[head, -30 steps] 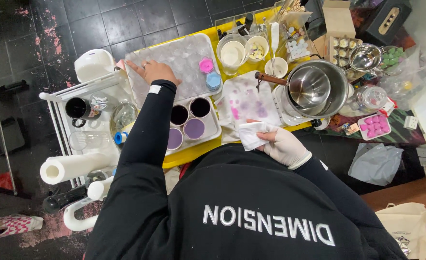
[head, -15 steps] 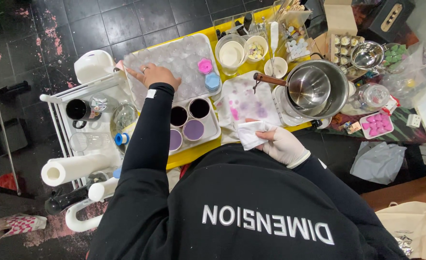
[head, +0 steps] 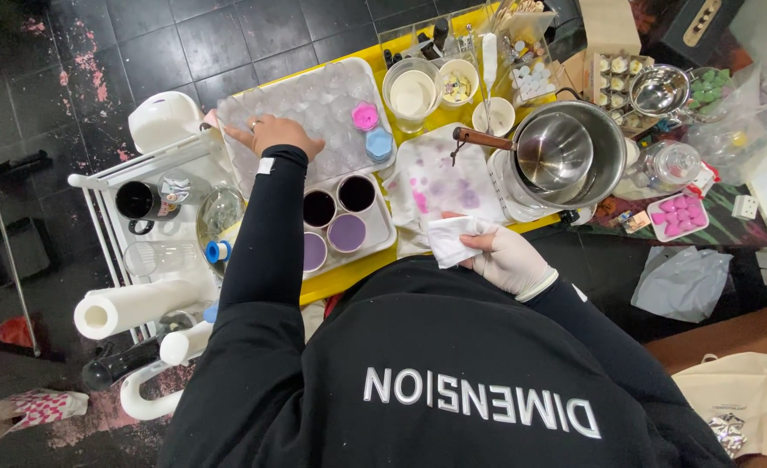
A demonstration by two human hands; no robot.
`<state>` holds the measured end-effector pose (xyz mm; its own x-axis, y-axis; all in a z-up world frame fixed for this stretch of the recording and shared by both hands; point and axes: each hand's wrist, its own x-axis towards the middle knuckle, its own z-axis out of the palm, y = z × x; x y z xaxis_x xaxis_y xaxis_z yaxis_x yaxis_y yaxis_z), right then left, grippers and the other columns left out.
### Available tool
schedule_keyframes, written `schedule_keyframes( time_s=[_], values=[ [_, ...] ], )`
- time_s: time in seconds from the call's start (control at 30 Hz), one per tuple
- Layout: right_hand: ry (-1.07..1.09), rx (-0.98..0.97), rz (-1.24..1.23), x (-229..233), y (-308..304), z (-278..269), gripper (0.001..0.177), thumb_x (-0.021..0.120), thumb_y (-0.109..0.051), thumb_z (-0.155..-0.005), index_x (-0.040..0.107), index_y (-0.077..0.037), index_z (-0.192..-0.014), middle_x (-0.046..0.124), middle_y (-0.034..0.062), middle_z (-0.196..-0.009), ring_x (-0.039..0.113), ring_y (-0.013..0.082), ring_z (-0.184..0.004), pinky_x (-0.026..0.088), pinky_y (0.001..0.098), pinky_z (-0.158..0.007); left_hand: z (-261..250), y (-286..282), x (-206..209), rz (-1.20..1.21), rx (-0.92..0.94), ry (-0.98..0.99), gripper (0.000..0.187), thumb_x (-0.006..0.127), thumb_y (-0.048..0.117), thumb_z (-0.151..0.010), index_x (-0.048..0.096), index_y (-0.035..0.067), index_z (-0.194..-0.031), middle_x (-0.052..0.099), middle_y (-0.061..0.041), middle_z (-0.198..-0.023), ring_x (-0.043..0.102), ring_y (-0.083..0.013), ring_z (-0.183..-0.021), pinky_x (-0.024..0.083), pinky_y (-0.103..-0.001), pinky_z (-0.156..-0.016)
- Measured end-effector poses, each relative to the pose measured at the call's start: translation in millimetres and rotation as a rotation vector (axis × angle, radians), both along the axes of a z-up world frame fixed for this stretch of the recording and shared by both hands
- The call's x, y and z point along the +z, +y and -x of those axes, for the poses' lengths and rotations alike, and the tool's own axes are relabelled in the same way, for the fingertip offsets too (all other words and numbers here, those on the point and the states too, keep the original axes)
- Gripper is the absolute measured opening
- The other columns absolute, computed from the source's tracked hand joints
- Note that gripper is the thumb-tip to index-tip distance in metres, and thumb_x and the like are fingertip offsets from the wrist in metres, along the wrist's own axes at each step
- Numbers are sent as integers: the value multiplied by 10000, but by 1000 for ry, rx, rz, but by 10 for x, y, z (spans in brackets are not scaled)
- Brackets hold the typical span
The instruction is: The person wipes a small plastic mold with a cloth, picks up a piece of ice from a tray, and places it inside the mold.
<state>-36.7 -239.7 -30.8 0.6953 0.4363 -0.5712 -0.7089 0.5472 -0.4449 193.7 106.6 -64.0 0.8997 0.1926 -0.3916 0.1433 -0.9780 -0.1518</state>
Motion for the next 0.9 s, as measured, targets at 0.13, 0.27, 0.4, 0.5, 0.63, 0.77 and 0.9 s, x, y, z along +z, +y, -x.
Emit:
schedule_keyframes(
  time_s=[0.13, 0.27, 0.4, 0.5, 0.63, 0.77, 0.9],
  values=[
    [6, -5, 13, 52, 21, -1, 528, 516, 4, -982, 472, 19, -1508, 619, 171, -1382, 646, 244, -1199, 515, 380, -1024, -10, 11, -12, -3, 5, -8, 673, 709, 677, -761, 760, 177, -1208, 538, -214, -1445, 365, -478, -1413, -18, -844, -1032],
    [21, -10, 22, 108, 51, -16, 532, 509, 3, -979, 461, 22, -1509, 620, 174, -1381, 646, 244, -1202, 517, 375, -1030, -47, -12, -47, -34, 3, -1, 705, 717, 695, -756, 754, 166, -1222, 564, -209, -1429, 393, -473, -1402, 5, -841, -1039],
    [34, 1, 43, 129, 76, -22, 522, 494, -8, -980, 457, 21, -1501, 619, 191, -1364, 648, 262, -1198, 526, 394, -1034, -108, -45, -148, -82, 4, 1, 748, 733, 694, -738, 726, 152, -1254, 556, -204, -1435, 391, -462, -1402, 44, -842, -1025],
    [-5, 14, 32, 14, 22, 5, 516, 500, -5, -1002, 464, 32, -1516, 608, 200, -1350, 636, 277, -1186, 513, 408, -1026, -119, -117, -98, -92, 6, 43, 742, 746, 670, -739, 714, 161, -1277, 562, -187, -1442, 387, -447, -1419, 93, -815, -1061],
    [-16, 26, 15, 45, 29, 5, 522, 503, -10, -1006, 464, 21, -1525, 610, 192, -1370, 631, 264, -1193, 503, 398, -1028, -111, -121, -165, -93, -13, 60, 753, 739, 681, -751, 706, 152, -1284, 558, -202, -1440, 390, -447, -1408, 170, -767, -1076],
    [26, -2, 42, 100, 66, -13, 517, 506, -9, -984, 469, 26, -1498, 609, 186, -1389, 637, 252, -1219, 516, 393, -1045, -58, -111, -181, -117, -59, 27, 793, 706, 716, -775, 705, 104, -1279, 580, -221, -1402, 422, -456, -1365, 273, -673, -1089],
    [16, -6, 40, 100, 78, -21, 521, 514, -4, -980, 468, 34, -1497, 609, 175, -1398, 642, 243, -1222, 517, 389, -1043, -21, -34, -311, -125, -75, -48, 799, 696, 720, -778, 728, 67, -1237, 600, -239, -1358, 436, -455, -1339, 308, -609, -1094]
  ],
)
